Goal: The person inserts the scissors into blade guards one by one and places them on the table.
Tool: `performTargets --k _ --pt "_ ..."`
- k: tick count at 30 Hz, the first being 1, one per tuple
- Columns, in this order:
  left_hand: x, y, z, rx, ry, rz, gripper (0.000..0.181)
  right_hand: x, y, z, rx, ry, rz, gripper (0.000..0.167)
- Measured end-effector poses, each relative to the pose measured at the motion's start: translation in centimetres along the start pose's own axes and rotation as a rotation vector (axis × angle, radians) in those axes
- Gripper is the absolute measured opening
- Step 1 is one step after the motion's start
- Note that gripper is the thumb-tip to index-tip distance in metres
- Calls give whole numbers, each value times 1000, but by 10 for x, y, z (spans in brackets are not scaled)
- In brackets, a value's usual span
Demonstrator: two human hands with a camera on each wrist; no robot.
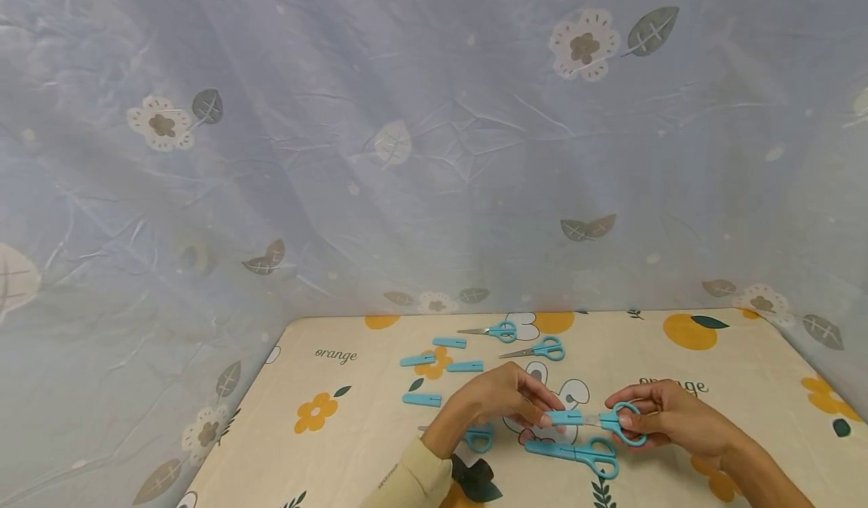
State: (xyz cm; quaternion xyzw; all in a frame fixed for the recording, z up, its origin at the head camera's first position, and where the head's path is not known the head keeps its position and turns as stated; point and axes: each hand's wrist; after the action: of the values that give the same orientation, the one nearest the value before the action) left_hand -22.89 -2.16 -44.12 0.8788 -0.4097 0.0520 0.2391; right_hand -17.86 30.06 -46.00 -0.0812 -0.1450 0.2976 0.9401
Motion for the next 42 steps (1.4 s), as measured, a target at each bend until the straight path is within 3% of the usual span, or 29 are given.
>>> performTargets --k 17,22,26,34,42 --pt "-1 -6 -1 -4 12 -55 17 -4 -13 3 128 6 -139 53" --pt "0 -9 -5 -44 -2 -45 19 -6 -14 3 113 -21 -130 53" --pt "-1 -10 -8 -69 15 -83 21 -7 -15 5 110 -30 -136 55" --pt "-4 -9 -11 -34 36 -96 18 -7 -21 8 145 13 -177 51" --pt "-2 -15 -13 -65 3 -127 20 -7 -21 8 142 7 -166 50"
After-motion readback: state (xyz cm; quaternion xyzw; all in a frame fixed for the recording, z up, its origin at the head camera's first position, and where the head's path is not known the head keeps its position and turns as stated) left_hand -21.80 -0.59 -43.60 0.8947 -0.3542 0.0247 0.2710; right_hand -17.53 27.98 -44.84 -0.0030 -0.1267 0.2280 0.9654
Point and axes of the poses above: each hand's wrist, its own x-axis away from the middle knuckle, its own y-axis out of the back of the hand, z = x × y, and after that the axes turned 15 degrees about -x, right-handed
